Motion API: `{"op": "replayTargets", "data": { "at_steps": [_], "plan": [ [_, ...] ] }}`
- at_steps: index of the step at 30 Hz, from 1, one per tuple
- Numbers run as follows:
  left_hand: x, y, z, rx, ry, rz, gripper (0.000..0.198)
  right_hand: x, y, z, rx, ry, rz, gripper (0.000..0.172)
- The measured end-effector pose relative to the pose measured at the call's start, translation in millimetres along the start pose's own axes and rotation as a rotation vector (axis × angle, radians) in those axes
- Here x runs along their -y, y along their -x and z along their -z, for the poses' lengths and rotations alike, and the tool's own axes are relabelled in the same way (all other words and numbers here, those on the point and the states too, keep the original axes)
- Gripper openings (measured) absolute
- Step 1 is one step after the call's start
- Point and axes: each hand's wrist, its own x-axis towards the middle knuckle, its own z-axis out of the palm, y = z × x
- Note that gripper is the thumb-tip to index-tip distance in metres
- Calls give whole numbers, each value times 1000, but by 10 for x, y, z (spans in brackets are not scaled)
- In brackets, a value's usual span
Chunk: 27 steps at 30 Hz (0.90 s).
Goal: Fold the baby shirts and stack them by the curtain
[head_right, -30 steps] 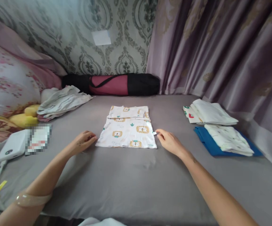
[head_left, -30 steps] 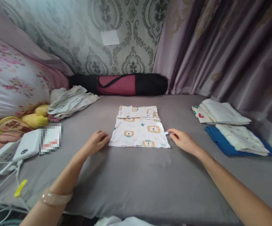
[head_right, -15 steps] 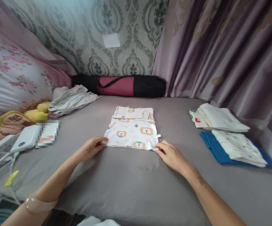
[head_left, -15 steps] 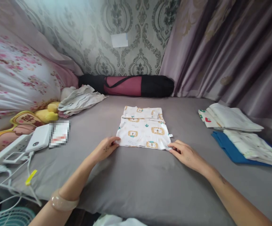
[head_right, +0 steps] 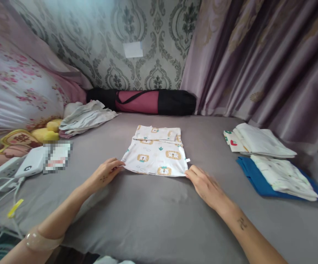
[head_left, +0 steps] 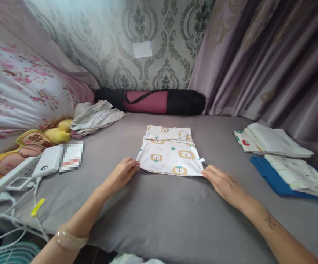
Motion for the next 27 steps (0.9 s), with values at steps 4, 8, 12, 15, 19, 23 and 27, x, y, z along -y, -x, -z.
{"op": "replayTargets", "data": {
  "at_steps": [4,8,12,15,19,23,27],
  "plan": [
    [-40,39,96,10,14,21,34,2,58,72,1,78,44,25],
    [-111,68,180,24,87,63,35,27,117,138,23,84,48,27],
    [-149,-87,248,-53,175,103,35,29,24,214,-36,-11,12,28],
    [-127,-354,298,-95,305,146,37,-45,-196,259,-116,-52,-93,24],
    [-24,-796,290,-126,564,299,42,-196,-632,300,-253,-115,-256,19],
    [108,-1205,177,-231,758,430,42,-342,-1092,288,-308,-274,-430,21],
    [191,-1526,35,-294,789,490,37,-517,-1488,142,-348,-380,-563,30]
  ]
}}
